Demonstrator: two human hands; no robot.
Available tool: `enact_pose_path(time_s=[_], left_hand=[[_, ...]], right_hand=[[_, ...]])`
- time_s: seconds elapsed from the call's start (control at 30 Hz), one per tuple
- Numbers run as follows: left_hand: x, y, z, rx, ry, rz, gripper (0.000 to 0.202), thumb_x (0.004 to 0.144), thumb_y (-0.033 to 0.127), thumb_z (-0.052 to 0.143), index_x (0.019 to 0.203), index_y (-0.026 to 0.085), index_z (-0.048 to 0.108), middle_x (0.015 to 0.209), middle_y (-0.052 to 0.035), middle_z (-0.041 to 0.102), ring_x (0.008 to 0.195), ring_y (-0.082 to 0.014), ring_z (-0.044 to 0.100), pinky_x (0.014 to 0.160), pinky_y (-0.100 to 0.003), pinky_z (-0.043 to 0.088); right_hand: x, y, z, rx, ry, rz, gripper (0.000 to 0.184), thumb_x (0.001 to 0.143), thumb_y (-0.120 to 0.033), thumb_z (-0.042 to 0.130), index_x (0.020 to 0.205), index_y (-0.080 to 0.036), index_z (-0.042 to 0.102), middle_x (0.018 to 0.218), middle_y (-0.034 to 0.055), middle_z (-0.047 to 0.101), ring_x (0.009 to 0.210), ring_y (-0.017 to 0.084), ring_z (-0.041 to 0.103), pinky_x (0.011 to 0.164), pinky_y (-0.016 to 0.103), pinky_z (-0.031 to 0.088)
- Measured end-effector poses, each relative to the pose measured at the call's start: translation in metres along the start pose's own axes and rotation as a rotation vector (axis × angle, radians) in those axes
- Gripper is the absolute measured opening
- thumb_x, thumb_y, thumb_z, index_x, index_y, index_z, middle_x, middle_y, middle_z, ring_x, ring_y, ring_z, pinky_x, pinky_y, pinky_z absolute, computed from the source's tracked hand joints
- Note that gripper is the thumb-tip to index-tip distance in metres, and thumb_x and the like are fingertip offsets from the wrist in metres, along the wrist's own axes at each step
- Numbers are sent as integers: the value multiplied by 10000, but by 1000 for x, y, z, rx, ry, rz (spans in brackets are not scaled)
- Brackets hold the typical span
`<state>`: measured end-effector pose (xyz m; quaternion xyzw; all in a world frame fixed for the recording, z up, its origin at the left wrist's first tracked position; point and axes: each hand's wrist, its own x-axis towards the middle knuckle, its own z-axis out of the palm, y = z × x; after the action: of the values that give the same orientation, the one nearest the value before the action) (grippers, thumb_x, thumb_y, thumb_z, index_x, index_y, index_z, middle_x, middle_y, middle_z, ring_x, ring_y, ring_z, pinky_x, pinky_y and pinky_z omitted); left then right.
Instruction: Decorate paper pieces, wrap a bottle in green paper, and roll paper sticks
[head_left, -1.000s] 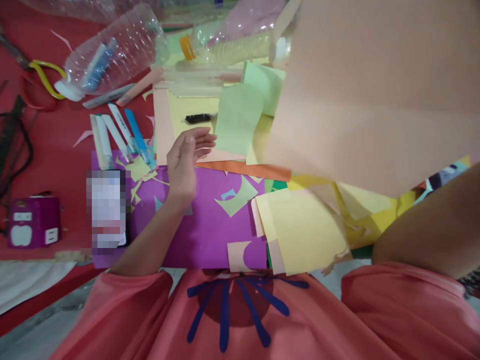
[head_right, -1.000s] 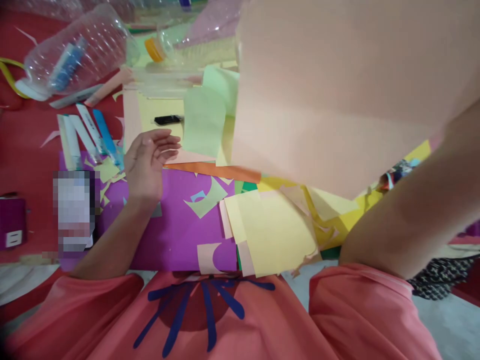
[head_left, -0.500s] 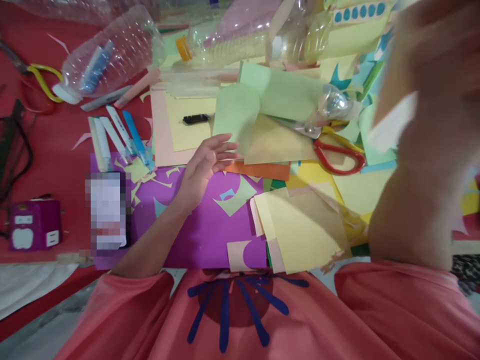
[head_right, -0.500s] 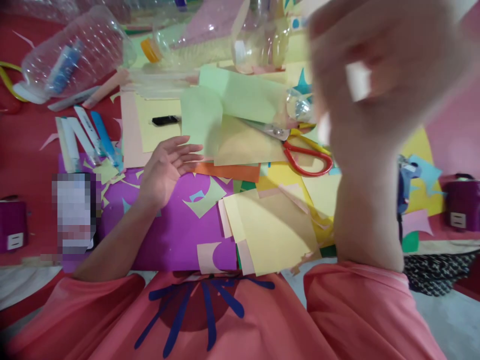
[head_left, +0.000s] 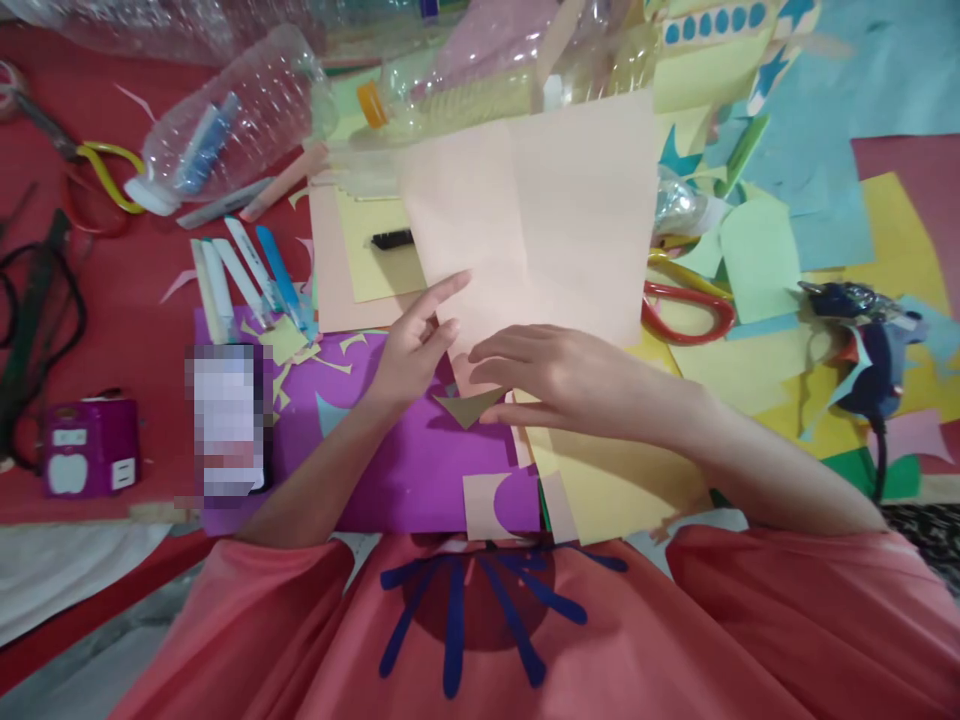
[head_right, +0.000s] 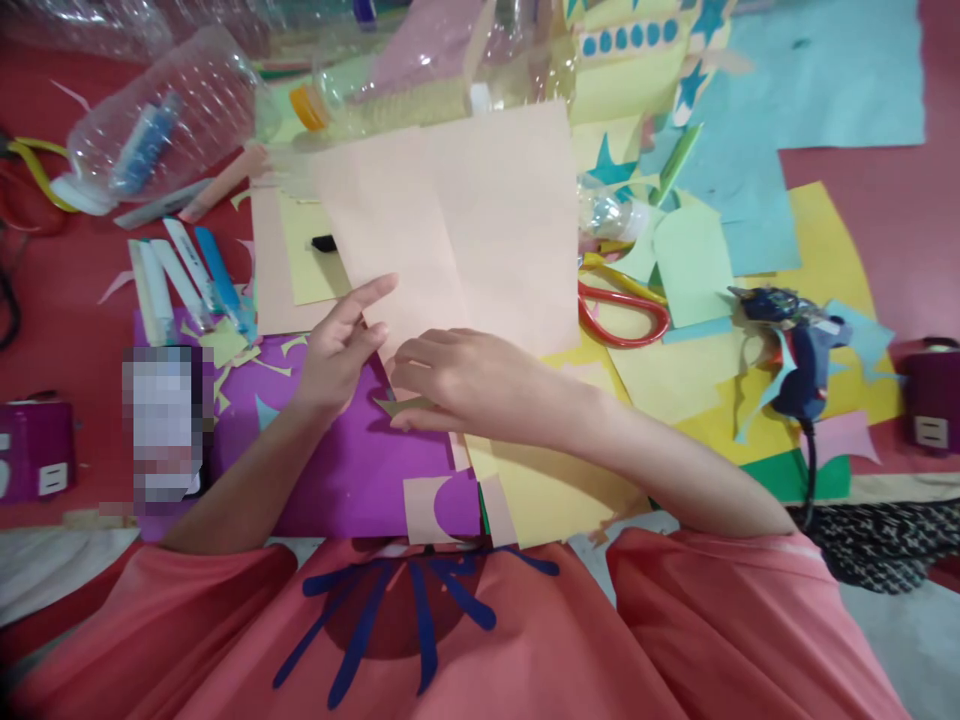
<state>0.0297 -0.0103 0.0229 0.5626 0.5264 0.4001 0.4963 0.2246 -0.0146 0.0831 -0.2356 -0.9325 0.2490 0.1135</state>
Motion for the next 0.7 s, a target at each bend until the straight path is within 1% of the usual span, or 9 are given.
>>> enact_pose_path(time_s=[0.07, 0.17, 0.27, 0.33, 0.47, 0.53, 0.6, 0.63, 0.7], left_hand=[[1, -3, -1, -39, -54, 38, 498, 818, 542, 650, 1236, 274, 618, 1341, -66, 605, 908, -183, 670, 738, -279, 546], [2, -8, 1, -77, -57, 100, 542, 811, 555, 655, 1261, 263, 575, 1409, -83, 541, 1148, -226, 608, 888, -306, 524], [0, -7, 6, -117, -44, 115, 640, 796, 565, 670, 1343, 302, 469, 1493, -85, 441, 1299, -264, 510, 942, -329, 509], [-3, -4, 9, -125, -34, 104, 711, 793, 584, 662, 1398, 340, 380, 1542, -82, 368, 1337, -290, 472, 935, -345, 518], [-8, -5, 13, -113, -29, 99, 777, 793, 612, 643, 1442, 359, 298, 1579, -82, 295, 1408, -325, 378, 965, -378, 514], [-9, -9, 15, -130, -41, 109, 785, 800, 597, 644, 1453, 358, 279, 1581, -76, 295, 1434, -311, 339, 993, -374, 506], [-10, -13, 18, -157, -71, 114, 771, 814, 573, 643, 1456, 369, 270, 1590, -57, 279, 1440, -288, 336, 1003, -362, 509], [-11, -14, 20, -169, -97, 111, 751, 826, 560, 635, 1456, 378, 268, 1597, -43, 267, 1434, -276, 352, 1006, -358, 511], [-14, -13, 23, -185, -171, 97, 710, 852, 540, 611, 1455, 397, 265, 1593, -15, 278, 1409, -251, 401, 1029, -360, 504]], right_hand=[[-4, 0, -4, 45, 54, 143, 320, 974, -373, 439, 1004, -153, 669, 984, 110, 708, 873, 209, 666, 774, 354, 531], [-13, 6, -5, 160, 231, 456, 235, 934, -324, 498, 1004, -153, 644, 962, 83, 681, 677, 130, 621, 645, 282, 504], [-24, 18, 4, 330, 450, 697, 319, 882, -325, 550, 1148, -150, 566, 1115, 94, 630, 563, 65, 561, 542, 244, 481], [-30, 23, 12, 477, 510, 768, 376, 866, -317, 558, 1208, -166, 522, 1125, 81, 616, 507, 43, 519, 460, 221, 446], [-33, 25, 24, 783, 498, 734, 331, 855, -363, 577, 1122, -167, 563, 861, 2, 613, 396, 21, 399, 351, 195, 342], [-33, 21, 27, 836, 518, 664, 320, 862, -405, 583, 1076, -167, 589, 781, -9, 607, 437, 47, 454, 377, 195, 371], [-32, 16, 30, 793, 591, 568, 347, 886, -463, 551, 1080, -180, 603, 840, 29, 651, 611, 108, 592, 513, 230, 491], [-32, 14, 32, 751, 622, 510, 375, 907, -492, 509, 1114, -193, 602, 936, 59, 674, 755, 149, 645, 635, 272, 545], [-32, 12, 39, 659, 623, 373, 467, 948, -544, 372, 1242, -233, 558, 1187, 100, 648, 1088, 229, 626, 914, 382, 533]])
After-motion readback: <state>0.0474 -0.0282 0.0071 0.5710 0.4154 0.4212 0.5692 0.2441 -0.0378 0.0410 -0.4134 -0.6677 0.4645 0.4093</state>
